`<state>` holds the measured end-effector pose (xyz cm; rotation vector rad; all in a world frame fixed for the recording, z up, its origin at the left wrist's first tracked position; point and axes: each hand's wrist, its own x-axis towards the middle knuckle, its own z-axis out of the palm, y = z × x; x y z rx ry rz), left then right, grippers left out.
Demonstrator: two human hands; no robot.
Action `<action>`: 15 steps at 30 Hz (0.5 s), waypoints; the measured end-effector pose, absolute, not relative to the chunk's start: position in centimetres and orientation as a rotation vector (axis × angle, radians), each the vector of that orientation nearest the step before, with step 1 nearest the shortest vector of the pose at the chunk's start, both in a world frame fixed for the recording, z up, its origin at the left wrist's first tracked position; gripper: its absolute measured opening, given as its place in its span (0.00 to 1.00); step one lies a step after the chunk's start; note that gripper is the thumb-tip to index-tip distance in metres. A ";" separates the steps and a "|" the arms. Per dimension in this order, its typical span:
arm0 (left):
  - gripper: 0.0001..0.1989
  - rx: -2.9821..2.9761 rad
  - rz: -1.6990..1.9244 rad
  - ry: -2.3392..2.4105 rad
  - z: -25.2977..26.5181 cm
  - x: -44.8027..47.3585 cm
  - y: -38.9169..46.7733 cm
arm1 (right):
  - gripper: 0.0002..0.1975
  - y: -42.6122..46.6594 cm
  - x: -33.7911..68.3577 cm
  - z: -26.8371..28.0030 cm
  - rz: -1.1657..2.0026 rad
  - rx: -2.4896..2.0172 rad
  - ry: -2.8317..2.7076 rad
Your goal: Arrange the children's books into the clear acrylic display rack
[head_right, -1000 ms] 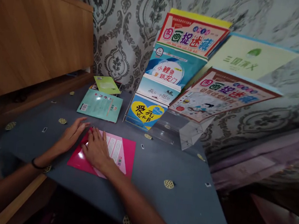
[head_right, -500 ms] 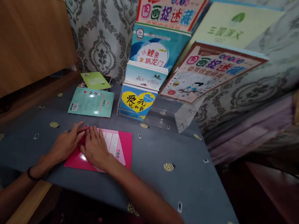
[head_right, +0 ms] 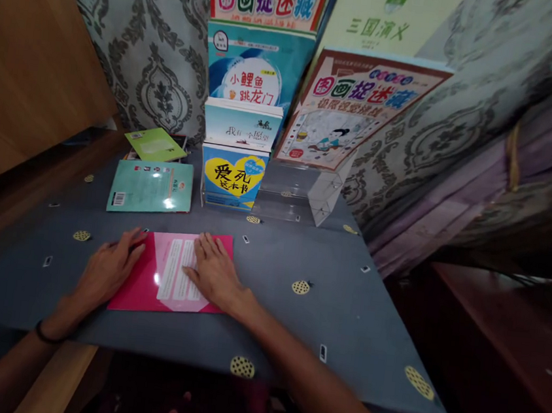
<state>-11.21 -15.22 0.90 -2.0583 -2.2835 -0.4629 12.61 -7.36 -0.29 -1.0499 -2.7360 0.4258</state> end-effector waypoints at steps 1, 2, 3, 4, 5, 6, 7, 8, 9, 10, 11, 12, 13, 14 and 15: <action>0.24 -2.057 -0.450 -2.265 0.9 -11.2 -15.2 | 0.33 -7.3 13.2 -0.2 0.422 -1.054 -2.730; 0.24 -2.060 -0.442 -2.240 0.8 -11.2 -15.2 | 0.32 -7.2 13.7 -0.2 0.418 -1.062 -2.720; 0.25 -2.066 -0.439 -2.212 0.8 -11.2 -15.2 | 0.31 -7.1 14.2 -0.2 0.412 -1.073 -2.707; 0.25 -2.076 -0.439 -2.180 0.9 -11.2 -15.2 | 0.30 -7.0 14.6 -0.2 0.407 -1.085 -2.694; 0.25 -2.090 -0.436 -2.146 0.9 -11.2 -15.2 | 0.29 -6.9 15.0 -0.2 0.402 -1.097 -2.677; 0.24 -2.105 -0.427 -2.115 1.0 -11.2 -15.2 | 0.27 -6.8 15.3 -0.2 0.399 -1.106 -2.658; 0.24 -2.118 -0.408 -2.084 1.0 -11.2 -15.2 | 0.26 -6.7 15.5 -0.3 0.402 -1.104 -2.640; 0.24 -2.129 -0.383 -2.053 1.1 -11.1 -15.2 | 0.25 -6.6 15.7 -0.4 0.411 -1.091 -2.619; 0.23 -2.139 -0.357 -2.022 1.1 -11.0 -15.2 | 0.24 -6.4 15.9 -0.5 0.431 -1.068 -2.596; 0.22 -2.153 -0.335 -1.988 1.1 -10.7 -15.3 | 0.23 -6.1 16.1 -0.6 0.463 -1.040 -2.569; 0.22 -2.176 -0.322 -1.949 1.1 -10.4 -15.2 | 0.22 -5.9 16.4 -0.7 0.511 -1.011 -2.536; 0.21 -2.210 -0.320 -1.906 1.2 -10.0 -15.1 | 0.22 -5.5 16.6 -0.8 0.574 -0.985 -2.500; 0.21 -2.257 -0.330 -1.858 1.2 -9.5 -14.9 | 0.21 -5.1 16.9 -0.9 0.646 -0.963 -2.460; 0.21 -2.317 -0.347 -1.801 1.2 -8.9 -14.6 | 0.21 -4.7 17.2 -0.9 0.721 -0.947 -2.413; 0.21 -2.391 -0.363 -1.735 1.3 -8.3 -14.2 | 0.21 -4.3 17.4 -1.0 0.793 -0.934 -2.359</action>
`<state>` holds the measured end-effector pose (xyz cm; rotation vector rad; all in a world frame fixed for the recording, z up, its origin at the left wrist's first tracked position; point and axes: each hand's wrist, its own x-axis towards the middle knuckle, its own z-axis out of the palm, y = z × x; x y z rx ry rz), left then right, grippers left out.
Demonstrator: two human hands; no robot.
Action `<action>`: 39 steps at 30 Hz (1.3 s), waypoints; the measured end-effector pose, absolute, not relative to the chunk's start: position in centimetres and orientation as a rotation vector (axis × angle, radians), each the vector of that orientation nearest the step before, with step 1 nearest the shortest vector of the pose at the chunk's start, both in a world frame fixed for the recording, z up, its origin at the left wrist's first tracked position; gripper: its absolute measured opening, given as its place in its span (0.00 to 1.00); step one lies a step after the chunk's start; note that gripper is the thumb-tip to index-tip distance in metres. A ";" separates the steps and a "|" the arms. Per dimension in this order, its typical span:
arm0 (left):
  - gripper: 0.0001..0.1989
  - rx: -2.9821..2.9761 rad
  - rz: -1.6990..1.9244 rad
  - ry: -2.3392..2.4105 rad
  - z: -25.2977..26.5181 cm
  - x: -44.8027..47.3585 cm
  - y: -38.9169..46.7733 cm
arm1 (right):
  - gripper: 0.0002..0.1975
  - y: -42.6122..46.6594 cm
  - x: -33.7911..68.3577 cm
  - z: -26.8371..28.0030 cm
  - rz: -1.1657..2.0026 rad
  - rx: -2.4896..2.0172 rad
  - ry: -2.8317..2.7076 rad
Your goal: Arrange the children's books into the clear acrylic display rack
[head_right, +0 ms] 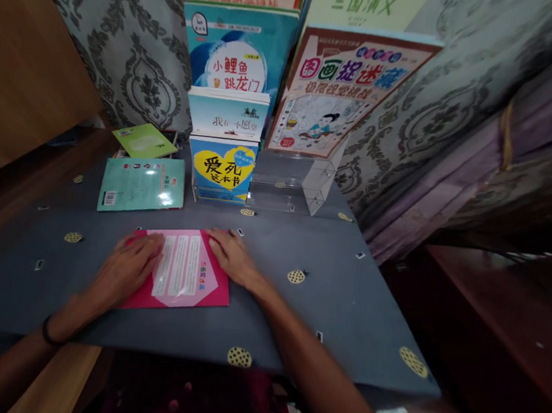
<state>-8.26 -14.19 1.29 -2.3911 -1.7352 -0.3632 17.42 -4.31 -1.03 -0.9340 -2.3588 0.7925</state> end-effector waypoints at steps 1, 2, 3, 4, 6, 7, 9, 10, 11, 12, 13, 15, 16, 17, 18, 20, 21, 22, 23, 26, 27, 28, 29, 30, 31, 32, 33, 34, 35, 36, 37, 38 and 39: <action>0.21 -2.472 -0.376 -1.665 1.4 -7.5 -13.7 | 0.21 -3.9 17.7 -1.1 0.860 -0.923 -2.301; 0.21 -2.556 -0.379 -1.597 1.6 -6.8 -13.1 | 0.22 -3.6 17.9 -1.1 0.919 -0.912 -2.245; 0.21 -2.644 -0.368 -1.527 1.8 -5.9 -12.5 | 0.22 -3.4 18.0 -1.1 0.968 -0.901 -2.190; 0.21 -2.732 -0.346 -1.454 2.1 -5.1 -12.0 | 0.23 -3.2 18.2 -1.1 1.007 -0.889 -2.144; 0.21 -2.898 -0.291 -1.296 2.8 -3.5 -11.3 | 0.25 -3.0 18.3 -1.1 1.062 -0.859 -2.087; 0.20 -2.982 -0.268 -1.209 3.2 -2.8 -11.3 | 0.26 -3.0 18.3 -1.0 1.082 -0.847 -2.074; 0.20 -3.150 -0.249 -1.032 3.8 -1.7 -11.7 | 0.27 -3.0 18.2 -0.9 1.105 -0.833 -2.059; 0.19 -3.229 -0.248 -0.955 4.0 -1.4 -12.2 | 0.27 -3.0 18.2 -0.8 1.114 -0.830 -2.057; 0.19 -3.296 -0.245 -0.888 4.0 -1.1 -12.6 | 0.26 -3.0 18.2 -0.7 1.119 -0.827 -2.056; 0.19 -3.345 -0.239 -0.836 4.0 -1.0 -13.1 | 0.26 -3.0 18.2 -0.7 1.122 -0.825 -2.053; 0.19 -3.374 -0.231 -0.801 3.9 -0.9 -13.5 | 0.25 -3.0 18.2 -0.6 1.122 -0.823 -2.053; 0.21 -3.384 -0.217 -0.779 3.6 -1.1 -14.0 | 0.23 -2.9 18.3 -0.4 1.120 -0.825 -2.066; 0.21 -3.378 -0.213 -0.781 3.3 -1.2 -14.1 | 0.22 -2.9 18.3 -0.3 1.111 -0.831 -2.075; 0.22 -3.369 -0.215 -0.782 3.1 -1.3 -14.1 | 0.22 -2.9 18.3 -0.3 1.102 -0.841 -2.086; 0.22 -3.361 -0.218 -0.781 2.9 -1.4 -14.0 | 0.22 -2.9 18.3 -0.2 1.091 -0.852 -2.096; 0.23 -3.345 -0.215 -0.766 2.7 -1.4 -13.8 | 0.22 -3.1 18.3 -0.1 1.070 -0.870 -2.108; 0.23 -3.335 -0.214 -0.759 2.6 -1.4 -13.7 | 0.22 -3.2 18.3 0.0 1.061 -0.877 -2.110; 0.23 -3.324 -0.214 -0.756 2.6 -1.3 -13.6 | 0.22 -3.3 18.3 0.0 1.054 -0.883 -2.112; 0.22 -3.312 -0.214 -0.751 2.6 -1.2 -13.5 | 0.23 -3.4 18.2 0.0 1.048 -0.888 -2.112; 0.22 -3.284 -0.223 -0.712 2.6 -1.0 -13.2 | 0.23 -3.6 18.1 0.1 1.032 -0.898 -2.108; 0.23 -3.276 -0.226 -0.701 2.6 -0.9 -13.1 | 0.24 -3.7 18.1 0.1 1.025 -0.900 -2.108; 0.23 -3.267 -0.228 -0.694 2.5 -0.9 -13.0 | 0.24 -3.7 18.1 0.1 1.020 -0.900 -2.109; 0.23 -3.258 -0.231 -0.698 2.5 -0.9 -12.9 | 0.24 -3.6 18.0 0.1 1.017 -0.898 -2.109; 0.23 -3.247 -0.233 -0.707 2.4 -0.9 -12.9 | 0.24 -3.6 18.0 0.1 1.018 -0.896 -2.108; 0.24 -3.234 -0.237 -0.719 2.2 -0.8 -12.8 | 0.24 -3.6 18.0 0.1 1.023 -0.892 -2.105; 0.24 -3.218 -0.242 -0.734 2.1 -0.8 -12.6 | 0.24 -3.5 18.0 0.0 1.034 -0.888 -2.100; 0.25 -3.203 -0.250 -0.750 1.9 -0.9 -12.5 | 0.24 -3.5 18.0 0.0 1.046 -0.884 -2.092; 0.25 -3.187 -0.261 -0.767 1.7 -0.9 -12.3 | 0.24 -3.4 18.0 -0.1 1.061 -0.880 -2.082; 0.25 -3.170 -0.275 -0.781 1.5 -0.9 -12.0 | 0.25 -3.4 18.0 -0.1 1.073 -0.876 -2.070; 0.25 -3.152 -0.292 -0.793 1.3 -1.0 -11.7 | 0.25 -3.4 18.0 -0.2 1.082 -0.873 -2.060; 0.25 -3.132 -0.306 -0.806 1.1 -1.1 -11.3 | 0.26 -3.4 18.0 -0.2 1.088 -0.870 -2.051; 0.25 -3.113 -0.314 -0.820 1.0 -1.1 -10.9 | 0.26 -3.4 18.1 -0.3 1.091 -0.867 -2.045; 0.25 -3.094 -0.318 -0.838 0.9 -1.2 -10.4 | 0.27 -3.3 18.1 -0.3 1.094 -0.863 -2.042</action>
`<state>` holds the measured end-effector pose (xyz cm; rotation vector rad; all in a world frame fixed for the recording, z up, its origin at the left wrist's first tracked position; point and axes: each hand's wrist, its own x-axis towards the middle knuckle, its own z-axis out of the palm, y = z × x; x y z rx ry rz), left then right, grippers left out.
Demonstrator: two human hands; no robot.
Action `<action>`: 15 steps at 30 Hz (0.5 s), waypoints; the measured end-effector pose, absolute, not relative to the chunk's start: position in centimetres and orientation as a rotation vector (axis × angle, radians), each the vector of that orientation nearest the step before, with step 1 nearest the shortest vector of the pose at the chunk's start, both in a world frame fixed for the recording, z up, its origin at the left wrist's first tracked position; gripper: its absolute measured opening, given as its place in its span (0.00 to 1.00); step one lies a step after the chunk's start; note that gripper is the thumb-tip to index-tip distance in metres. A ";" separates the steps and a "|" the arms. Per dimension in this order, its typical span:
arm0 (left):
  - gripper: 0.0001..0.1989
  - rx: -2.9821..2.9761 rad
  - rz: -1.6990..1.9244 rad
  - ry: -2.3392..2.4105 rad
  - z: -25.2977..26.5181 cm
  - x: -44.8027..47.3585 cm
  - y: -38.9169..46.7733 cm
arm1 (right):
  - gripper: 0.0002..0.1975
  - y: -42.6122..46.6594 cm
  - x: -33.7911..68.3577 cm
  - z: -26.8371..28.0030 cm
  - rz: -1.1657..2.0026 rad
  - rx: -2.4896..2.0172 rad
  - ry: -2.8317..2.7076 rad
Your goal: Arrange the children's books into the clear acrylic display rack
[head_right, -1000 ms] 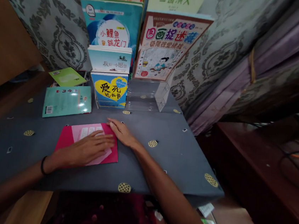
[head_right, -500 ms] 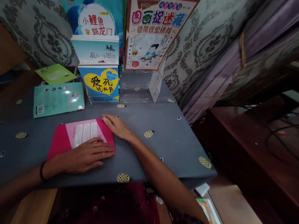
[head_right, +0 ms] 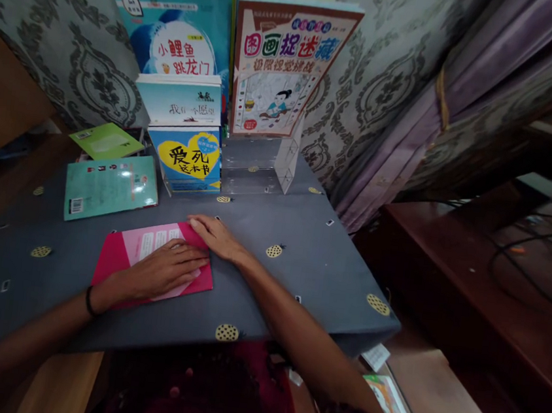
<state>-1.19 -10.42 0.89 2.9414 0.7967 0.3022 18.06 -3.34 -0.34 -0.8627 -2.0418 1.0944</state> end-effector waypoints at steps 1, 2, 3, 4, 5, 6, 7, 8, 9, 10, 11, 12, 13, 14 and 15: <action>0.25 2.947 0.302 0.825 0.8 -1.2 -10.0 | 0.28 -3.3 18.1 -0.4 1.100 -0.857 -2.041; 0.25 2.951 0.295 0.853 0.8 -1.3 -9.5 | 0.28 -3.2 18.1 -0.4 1.105 -0.853 -2.037; 0.25 2.951 0.282 0.881 0.9 -1.4 -9.1 | 0.28 -3.2 18.1 -0.4 1.110 -0.849 -2.034; 0.24 2.950 0.268 0.904 0.9 -1.4 -8.7 | 0.27 -3.1 18.0 -0.4 1.111 -0.847 -2.027; 0.24 2.946 0.257 0.923 1.0 -1.4 -8.4 | 0.26 -3.1 18.0 -0.4 1.106 -0.850 -2.016; 0.24 2.940 0.250 0.937 1.1 -1.4 -8.1 | 0.25 -3.0 18.0 -0.4 1.093 -0.860 -1.997; 0.24 2.932 0.248 0.946 1.1 -1.5 -8.0 | 0.24 -3.1 18.0 -0.3 1.070 -0.878 -1.970; 0.23 2.923 0.253 0.951 1.2 -1.4 -7.9 | 0.23 -3.2 18.0 -0.2 1.031 -0.909 -1.939; 0.23 2.916 0.262 0.952 1.2 -1.4 -7.8 | 0.22 -3.5 18.0 0.0 0.974 -0.956 -1.905; 0.23 2.910 0.270 0.951 1.3 -1.4 -7.8 | 0.21 -3.9 18.1 0.2 0.897 -1.011 -1.873; 0.22 2.906 0.278 0.952 1.3 -1.4 -7.9 | 0.22 -4.4 18.2 0.4 0.806 -1.060 -1.853; 0.21 2.902 0.284 0.952 1.3 -1.3 -7.9 | 0.22 -5.0 18.3 0.6 0.712 -1.094 -1.849; 0.21 2.897 0.287 0.949 1.3 -1.3 -8.0 | 0.23 -5.6 18.4 0.8 0.628 -1.102 -1.864; 0.20 2.890 0.289 0.946 1.2 -1.3 -8.0 | 0.23 -6.3 18.5 0.8 0.572 -1.075 -1.903; 0.19 2.880 0.294 0.943 1.2 -1.3 -8.0 | 0.23 -6.9 18.6 0.8 0.549 -1.019 -1.957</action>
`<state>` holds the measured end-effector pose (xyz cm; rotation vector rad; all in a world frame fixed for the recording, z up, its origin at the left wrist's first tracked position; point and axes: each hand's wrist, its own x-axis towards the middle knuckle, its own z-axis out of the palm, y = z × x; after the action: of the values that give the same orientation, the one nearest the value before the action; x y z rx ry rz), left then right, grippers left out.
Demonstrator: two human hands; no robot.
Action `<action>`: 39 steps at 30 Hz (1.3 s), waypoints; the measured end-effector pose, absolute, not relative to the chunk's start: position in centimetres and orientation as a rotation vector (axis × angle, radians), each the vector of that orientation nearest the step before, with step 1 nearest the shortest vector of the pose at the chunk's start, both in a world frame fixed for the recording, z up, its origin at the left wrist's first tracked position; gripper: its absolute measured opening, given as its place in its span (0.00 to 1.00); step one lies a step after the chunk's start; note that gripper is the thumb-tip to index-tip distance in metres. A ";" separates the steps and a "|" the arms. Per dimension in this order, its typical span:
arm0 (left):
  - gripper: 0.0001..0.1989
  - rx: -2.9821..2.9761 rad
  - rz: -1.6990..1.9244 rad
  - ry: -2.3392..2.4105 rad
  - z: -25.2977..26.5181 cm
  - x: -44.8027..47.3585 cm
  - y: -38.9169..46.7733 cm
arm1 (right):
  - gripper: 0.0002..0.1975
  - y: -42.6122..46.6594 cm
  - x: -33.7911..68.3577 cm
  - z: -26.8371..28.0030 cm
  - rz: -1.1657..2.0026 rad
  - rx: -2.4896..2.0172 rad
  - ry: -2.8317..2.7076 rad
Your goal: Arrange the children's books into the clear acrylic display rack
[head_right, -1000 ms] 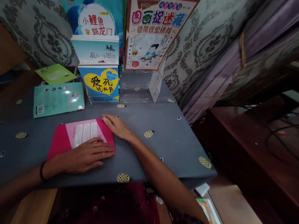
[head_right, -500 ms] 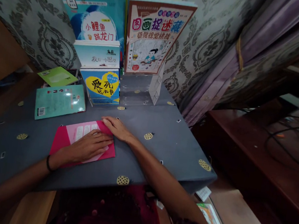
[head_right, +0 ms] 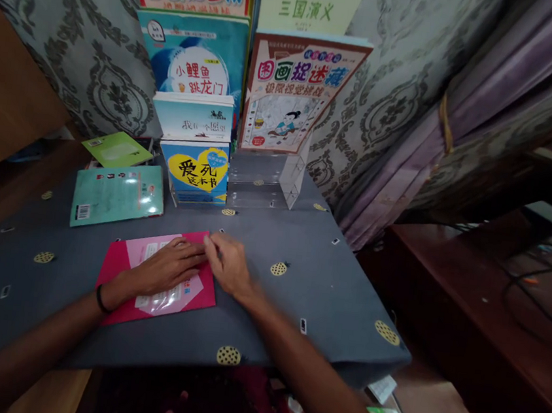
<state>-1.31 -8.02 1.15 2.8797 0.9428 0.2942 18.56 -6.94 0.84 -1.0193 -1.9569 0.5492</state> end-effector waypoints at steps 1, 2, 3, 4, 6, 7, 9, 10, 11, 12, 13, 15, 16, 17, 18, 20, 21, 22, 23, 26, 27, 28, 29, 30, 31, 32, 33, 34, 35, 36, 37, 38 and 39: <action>0.17 2.864 0.306 0.942 1.1 -1.3 -8.0 | 0.23 -7.5 18.5 0.7 0.555 -0.948 -2.020; 0.17 2.844 0.322 0.940 0.9 -1.4 -8.0 | 0.23 -8.0 18.4 0.6 0.572 -0.875 -2.081; 0.16 2.821 0.339 0.938 0.8 -1.5 -8.0 | 0.23 -8.4 18.3 0.3 0.590 -0.811 -2.138; 0.16 2.800 0.354 0.936 0.7 -1.5 -7.9 | 0.22 -8.7 18.1 0.0 0.602 -0.756 -2.188; 0.20 2.774 0.358 0.925 0.6 -1.7 -7.9 | 0.21 -9.0 17.7 -0.4 0.605 -0.694 -2.255; 0.21 2.773 0.345 0.916 0.5 -1.8 -7.8 | 0.21 -9.1 17.6 -0.6 0.604 -0.685 -2.275; 0.23 2.788 0.312 0.911 0.6 -1.9 -7.7 | 0.21 -9.1 17.4 -0.7 0.603 -0.696 -2.295; 0.24 2.799 0.297 0.917 0.7 -1.9 -7.6 | 0.20 -9.1 17.3 -0.7 0.605 -0.710 -2.304; 0.24 2.812 0.283 0.929 0.7 -2.0 -7.5 | 0.20 -9.1 17.3 -0.6 0.607 -0.723 -2.313; 0.23 2.826 0.273 0.945 0.8 -2.1 -7.3 | 0.20 -9.1 17.4 -0.6 0.606 -0.732 -2.321; 0.23 2.838 0.265 0.965 0.8 -2.2 -7.0 | 0.20 -9.1 17.4 -0.5 0.603 -0.739 -2.325; 0.22 2.857 0.266 1.009 0.7 -2.4 -6.5 | 0.20 -9.2 17.4 -0.4 0.608 -0.748 -2.327; 0.21 2.860 0.272 1.031 0.6 -2.4 -6.2 | 0.19 -9.2 17.4 -0.4 0.615 -0.752 -2.324; 0.21 2.861 0.281 1.050 0.5 -2.5 -5.9 | 0.18 -9.2 17.4 -0.4 0.620 -0.757 -2.316; 0.21 2.860 0.291 1.066 0.3 -2.5 -5.7 | 0.16 -9.2 17.4 -0.4 0.616 -0.765 -2.305; 0.21 2.861 0.306 1.084 0.0 -2.5 -5.5 | 0.12 -8.9 17.4 -0.5 0.566 -0.803 -2.269; 0.21 2.864 0.312 1.091 -0.1 -2.5 -5.5 | 0.11 -8.7 17.4 -0.6 0.524 -0.836 -2.247; 0.20 2.870 0.317 1.100 -0.2 -2.5 -5.5 | 0.11 -8.5 17.4 -0.7 0.480 -0.876 -2.227; 0.20 2.878 0.322 1.116 -0.2 -2.4 -5.6 | 0.11 -8.2 17.4 -0.9 0.441 -0.917 -2.213; 0.19 2.910 0.335 1.198 -0.2 -2.3 -6.1 | 0.11 -7.5 17.5 -1.5 0.377 -1.025 -2.221; 0.19 2.921 0.334 1.228 -0.1 -2.3 -6.2 | 0.11 -7.3 17.5 -1.7 0.363 -1.045 -2.240; 0.19 2.931 0.327 1.252 -0.1 -2.3 -6.4 | 0.12 -7.2 17.5 -1.9 0.350 -1.055 -2.263; 0.19 2.941 0.316 1.273 0.0 -2.3 -6.6 | 0.14 -7.1 17.6 -2.1 0.338 -1.058 -2.288; 0.19 2.948 0.303 1.293 0.0 -2.3 -6.8 | 0.16 -7.1 17.6 -2.2 0.325 -1.054 -2.314; 0.19 2.950 0.290 1.319 0.0 -2.4 -7.1 | 0.18 -7.0 17.6 -2.4 0.309 -1.049 -2.338; 0.19 2.948 0.278 1.350 0.0 -2.5 -7.3 | 0.19 -7.1 17.6 -2.5 0.291 -1.049 -2.359; 0.19 2.941 0.266 1.384 0.0 -2.8 -7.6 | 0.20 -7.1 17.6 -2.5 0.270 -1.057 -2.376; 0.20 2.928 0.255 1.422 -0.1 -3.1 -7.9 | 0.20 -7.1 17.6 -2.6 0.248 -1.071 -2.387; 0.20 2.911 0.247 1.462 -0.1 -3.5 -8.3 | 0.20 -7.1 17.6 -2.7 0.228 -1.084 -2.397; 0.20 2.890 0.238 1.501 -0.2 -4.0 -8.7 | 0.20 -7.1 17.6 -2.7 0.213 -1.093 -2.405; 0.20 2.869 0.232 1.534 -0.2 -4.6 -9.1 | 0.20 -7.1 17.7 -2.7 0.202 -1.097 -2.411; 0.20 2.850 0.229 1.564 -0.3 -5.3 -9.5 | 0.20 -7.1 17.7 -2.8 0.195 -1.097 -2.415; 0.20 2.834 0.234 1.595 -0.5 -6.1 -10.0 | 0.20 -7.0 17.7 -2.8 0.190 -1.095 -2.417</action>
<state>-6.12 -9.99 -0.46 2.8337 1.5948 0.2337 17.67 -7.05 -2.82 -1.0954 -2.4171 0.1896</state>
